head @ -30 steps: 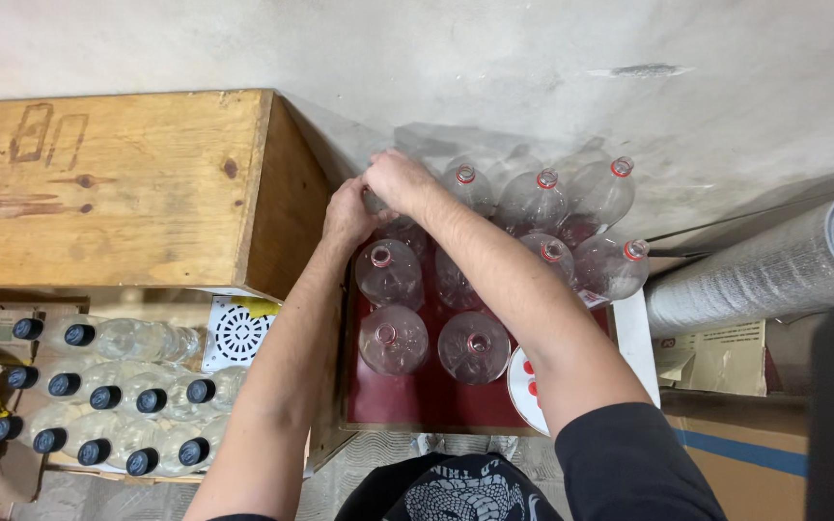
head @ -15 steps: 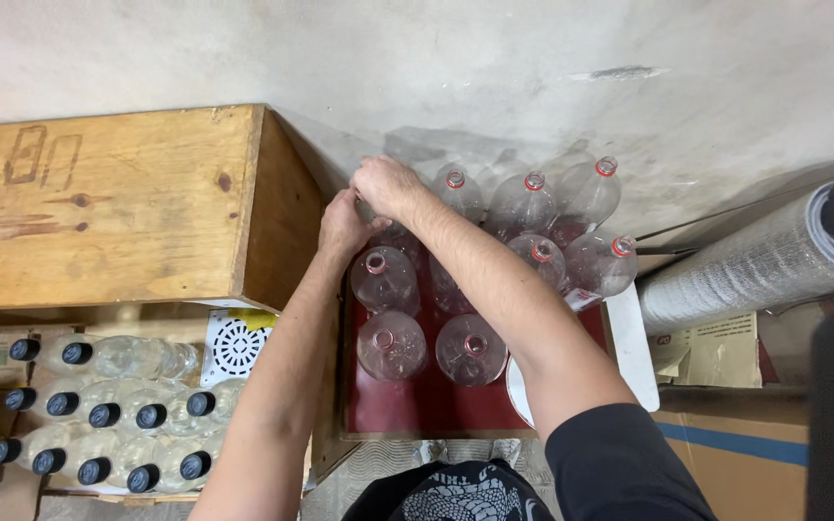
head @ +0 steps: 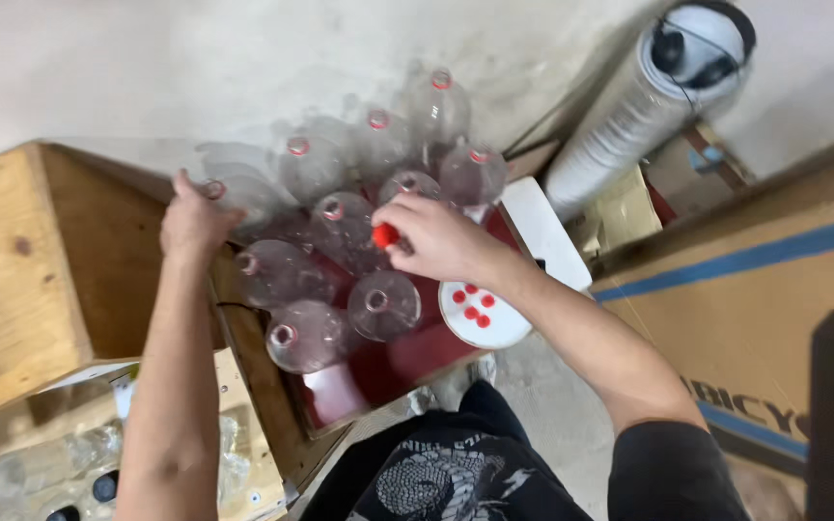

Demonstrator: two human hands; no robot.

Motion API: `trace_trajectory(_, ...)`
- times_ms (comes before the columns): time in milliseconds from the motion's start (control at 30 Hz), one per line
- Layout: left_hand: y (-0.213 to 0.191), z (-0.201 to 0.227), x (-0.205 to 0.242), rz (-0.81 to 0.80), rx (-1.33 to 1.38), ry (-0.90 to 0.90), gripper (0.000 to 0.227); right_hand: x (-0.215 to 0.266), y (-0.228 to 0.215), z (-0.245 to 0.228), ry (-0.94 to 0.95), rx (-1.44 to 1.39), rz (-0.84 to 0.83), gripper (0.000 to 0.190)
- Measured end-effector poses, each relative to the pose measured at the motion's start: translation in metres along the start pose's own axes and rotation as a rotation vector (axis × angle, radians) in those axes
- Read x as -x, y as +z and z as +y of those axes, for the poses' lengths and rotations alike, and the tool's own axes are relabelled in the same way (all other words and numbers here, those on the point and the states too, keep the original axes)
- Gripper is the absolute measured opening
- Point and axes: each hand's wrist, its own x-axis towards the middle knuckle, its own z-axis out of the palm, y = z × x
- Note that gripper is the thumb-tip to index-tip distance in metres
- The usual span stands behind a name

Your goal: The person unscrews red caps from several large clear plastic bottles and places the caps on a white plate. Then the person moves to another set of bottles and screws the red caps onto them one by one.

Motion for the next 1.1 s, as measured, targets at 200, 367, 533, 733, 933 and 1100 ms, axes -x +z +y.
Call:
trace_trajectory(200, -0.052, 0.086, 0.052, 0.246, 0.033, 0.304, 0.105, 0.163, -0.015, 0.095, 0.609, -0.082, 0.026, 0.027)
trace_trajectory(367, -0.037, 0.178, 0.118, 0.279, 0.081, 0.752, 0.085, 0.245, 0.062, 0.172, 0.912, -0.003, -0.199, 0.044)
trace_trajectory(533, 0.020, 0.250, 0.165, 0.310, 0.065, 0.901, 0.077, 0.300, 0.154, 0.240, 1.067, 0.045, -0.362, 0.043)
trace_trajectory(733, 0.058, 0.307, 0.192, 0.218, 0.020, 0.885, 0.094, 0.301, 0.163, 0.238, 1.078, 0.026, -0.457, 0.051)
trace_trajectory(933, 0.075, 0.338, 0.208, 0.129, -0.070, 0.791, 0.089, 0.340, 0.162, 0.250, 1.099, -0.111, -0.363, 0.050)
trace_trajectory(1100, 0.102, 0.356, 0.244, 0.457, 0.169, 1.036, 0.068, 0.435, 0.153, 0.247, 1.145, -0.429, 0.086, 0.034)
